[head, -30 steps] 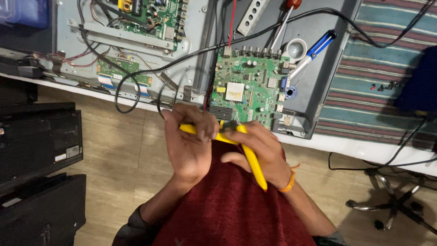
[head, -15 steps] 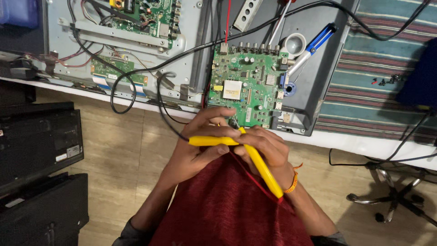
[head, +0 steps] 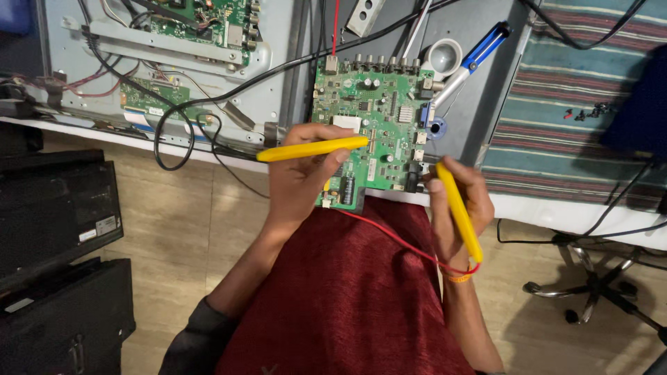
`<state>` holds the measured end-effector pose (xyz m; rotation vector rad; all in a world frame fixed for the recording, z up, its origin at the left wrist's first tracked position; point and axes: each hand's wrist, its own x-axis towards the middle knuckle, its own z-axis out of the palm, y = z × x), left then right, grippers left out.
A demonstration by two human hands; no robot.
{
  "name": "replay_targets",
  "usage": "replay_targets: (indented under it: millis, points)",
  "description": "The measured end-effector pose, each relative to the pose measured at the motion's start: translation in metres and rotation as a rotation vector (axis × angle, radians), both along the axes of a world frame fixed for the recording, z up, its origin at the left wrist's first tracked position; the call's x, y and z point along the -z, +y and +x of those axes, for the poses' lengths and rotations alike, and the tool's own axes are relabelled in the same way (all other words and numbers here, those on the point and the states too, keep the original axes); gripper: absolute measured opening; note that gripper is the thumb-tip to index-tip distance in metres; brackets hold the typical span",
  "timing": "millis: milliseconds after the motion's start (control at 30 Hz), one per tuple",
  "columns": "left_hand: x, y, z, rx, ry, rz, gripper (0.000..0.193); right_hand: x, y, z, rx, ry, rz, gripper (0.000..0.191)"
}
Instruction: The person probes a TV mainboard with multimeter test leads, then removes a smaller circuit board from the TV chassis and inspects it under a magnifying lamp. They continue probing points on the board with the multimeter leads while holding the board on their lap.
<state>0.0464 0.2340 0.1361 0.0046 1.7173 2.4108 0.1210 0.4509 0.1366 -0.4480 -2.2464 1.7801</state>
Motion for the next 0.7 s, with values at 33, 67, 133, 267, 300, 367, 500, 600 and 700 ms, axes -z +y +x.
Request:
replay_targets:
  millis: [33, 67, 133, 267, 300, 367, 500, 600, 700]
  points:
    - [0.003, 0.001, 0.000, 0.011, 0.060, -0.072, 0.023, 0.000, -0.001, 0.000, -0.009, 0.025, 0.108, 0.022]
    - [0.006, 0.001, -0.001, 0.025, 0.121, -0.143, 0.021, 0.000, -0.002, 0.001, -0.017, 0.049, 0.216, 0.020]
    - [0.010, -0.001, -0.002, 0.037, 0.253, -0.293, 0.020, -0.002, -0.004, 0.002, -0.046, 0.097, 0.352, 0.015]
    - [0.015, -0.005, -0.012, 0.040, 0.423, -0.477, 0.022, -0.010, -0.013, 0.008, -0.125, 0.206, 0.386, 0.011]
    - [0.015, -0.005, -0.015, 0.043, 0.433, -0.490, 0.023, -0.012, -0.016, 0.010, -0.143, 0.233, 0.376, 0.010]
    - [0.015, -0.005, -0.018, 0.068, 0.477, -0.582, 0.019, -0.013, -0.024, 0.013, -0.135, 0.161, 0.261, 0.011]
    - [0.012, -0.003, -0.018, 0.093, 0.449, -0.632, 0.019, -0.007, -0.027, 0.010, -0.122, 0.152, 0.264, 0.013]
    - [0.009, 0.001, -0.016, 0.130, 0.311, -0.550, 0.023, 0.001, -0.022, 0.004, -0.110, 0.139, 0.287, 0.013]
    - [0.004, 0.006, -0.010, 0.141, 0.349, -0.694, 0.021, 0.008, -0.018, 0.000, -0.045, 0.068, 0.313, 0.013]
